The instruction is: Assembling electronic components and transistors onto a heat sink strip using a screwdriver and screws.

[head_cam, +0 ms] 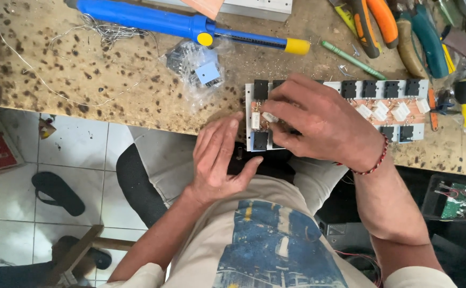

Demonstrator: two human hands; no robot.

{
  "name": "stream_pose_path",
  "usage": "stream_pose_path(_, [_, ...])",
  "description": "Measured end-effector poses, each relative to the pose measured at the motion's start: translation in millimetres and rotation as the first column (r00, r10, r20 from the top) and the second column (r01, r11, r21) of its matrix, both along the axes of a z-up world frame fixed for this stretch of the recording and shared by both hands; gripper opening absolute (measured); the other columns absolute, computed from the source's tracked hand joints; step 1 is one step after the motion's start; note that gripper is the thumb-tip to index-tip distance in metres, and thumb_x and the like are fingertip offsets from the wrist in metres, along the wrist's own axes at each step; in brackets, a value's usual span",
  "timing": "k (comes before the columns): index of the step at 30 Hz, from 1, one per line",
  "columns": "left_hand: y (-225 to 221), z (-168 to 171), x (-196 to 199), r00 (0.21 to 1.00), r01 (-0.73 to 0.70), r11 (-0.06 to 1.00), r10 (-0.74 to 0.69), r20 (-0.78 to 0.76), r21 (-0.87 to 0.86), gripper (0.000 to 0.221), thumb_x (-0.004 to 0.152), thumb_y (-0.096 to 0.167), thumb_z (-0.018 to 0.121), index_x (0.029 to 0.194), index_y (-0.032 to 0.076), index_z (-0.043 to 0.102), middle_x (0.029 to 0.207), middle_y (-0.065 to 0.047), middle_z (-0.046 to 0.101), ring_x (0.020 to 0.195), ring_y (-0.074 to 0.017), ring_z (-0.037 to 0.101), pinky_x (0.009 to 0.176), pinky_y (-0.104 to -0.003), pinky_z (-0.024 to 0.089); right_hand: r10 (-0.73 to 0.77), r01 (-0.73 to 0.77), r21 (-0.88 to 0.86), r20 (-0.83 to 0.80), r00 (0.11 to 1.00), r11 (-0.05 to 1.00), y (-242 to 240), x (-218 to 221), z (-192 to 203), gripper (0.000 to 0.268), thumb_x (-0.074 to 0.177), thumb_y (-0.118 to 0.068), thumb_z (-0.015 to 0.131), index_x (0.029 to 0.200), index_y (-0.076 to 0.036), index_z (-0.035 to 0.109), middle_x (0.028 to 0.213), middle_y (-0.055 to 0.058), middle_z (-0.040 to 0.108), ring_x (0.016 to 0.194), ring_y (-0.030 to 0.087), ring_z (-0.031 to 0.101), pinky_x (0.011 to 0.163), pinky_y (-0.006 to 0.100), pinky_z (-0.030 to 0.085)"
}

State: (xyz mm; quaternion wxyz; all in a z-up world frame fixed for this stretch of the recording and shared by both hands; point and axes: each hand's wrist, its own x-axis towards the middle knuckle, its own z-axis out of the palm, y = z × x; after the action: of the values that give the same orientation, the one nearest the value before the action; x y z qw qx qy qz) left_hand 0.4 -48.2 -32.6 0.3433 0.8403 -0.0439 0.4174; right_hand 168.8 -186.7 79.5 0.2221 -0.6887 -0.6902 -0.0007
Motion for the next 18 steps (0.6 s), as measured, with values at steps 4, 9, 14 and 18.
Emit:
stream_pose_path(4, [-1.5,-2.4,2.1,1.000,-0.008,1.000,0.007,-0.008,-0.025,0.062,0.103,0.034,0.070,0.141,-0.010,0.047,0.128,-0.028,0.067,0.114,-0.0409,0.071,0.101,-0.053,0.059,-0.002,0.002,0.000,-0.002,1.000,1.000,-0.2,1.2,-1.1,0.017,0.092,0.006,0.071,0.108,0.006,0.064,0.101,0.020,0.059,0.083,0.034,0.055,0.067,0.041,0.051])
stream_pose_path(9, [-1.0,3.6,3.4,0.999,-0.003,1.000,0.002,-0.040,-0.029,0.057,0.104,0.033,0.066,0.137,-0.011,0.050,0.126,-0.027,0.069,0.111,-0.0400,0.072,0.101,-0.052,0.057,0.011,-0.011,-0.008,-0.017,1.000,1.000,-1.0,3.5,-2.4,0.021,0.092,0.005,0.072,0.112,0.007,0.065,0.102,0.020,0.061,0.086,0.035,0.058,0.070,0.042,0.053])
stream_pose_path(14, [-2.3,0.4,2.3,0.999,0.006,0.998,-0.008,-0.033,-0.061,0.060,0.103,0.033,0.068,0.139,-0.011,0.049,0.128,-0.027,0.068,0.114,-0.0407,0.071,0.103,-0.053,0.056,0.007,-0.007,-0.009,-0.005,1.000,1.000,-1.5,4.6,-3.0,0.020,0.093,0.004,0.073,0.112,0.007,0.066,0.103,0.021,0.061,0.084,0.034,0.056,0.068,0.042,0.051])
stream_pose_path(18, [-7.3,3.8,3.7,1.000,0.002,0.989,-0.004,-0.014,-0.147,0.049,0.106,0.026,0.057,0.139,-0.009,0.050,0.126,-0.026,0.070,0.114,-0.0374,0.073,0.102,-0.051,0.058,0.004,-0.004,0.001,0.002,1.000,1.000,-0.2,3.4,-1.2,0.017,0.094,0.003,0.073,0.109,0.007,0.065,0.102,0.020,0.060,0.084,0.035,0.056,0.068,0.042,0.051])
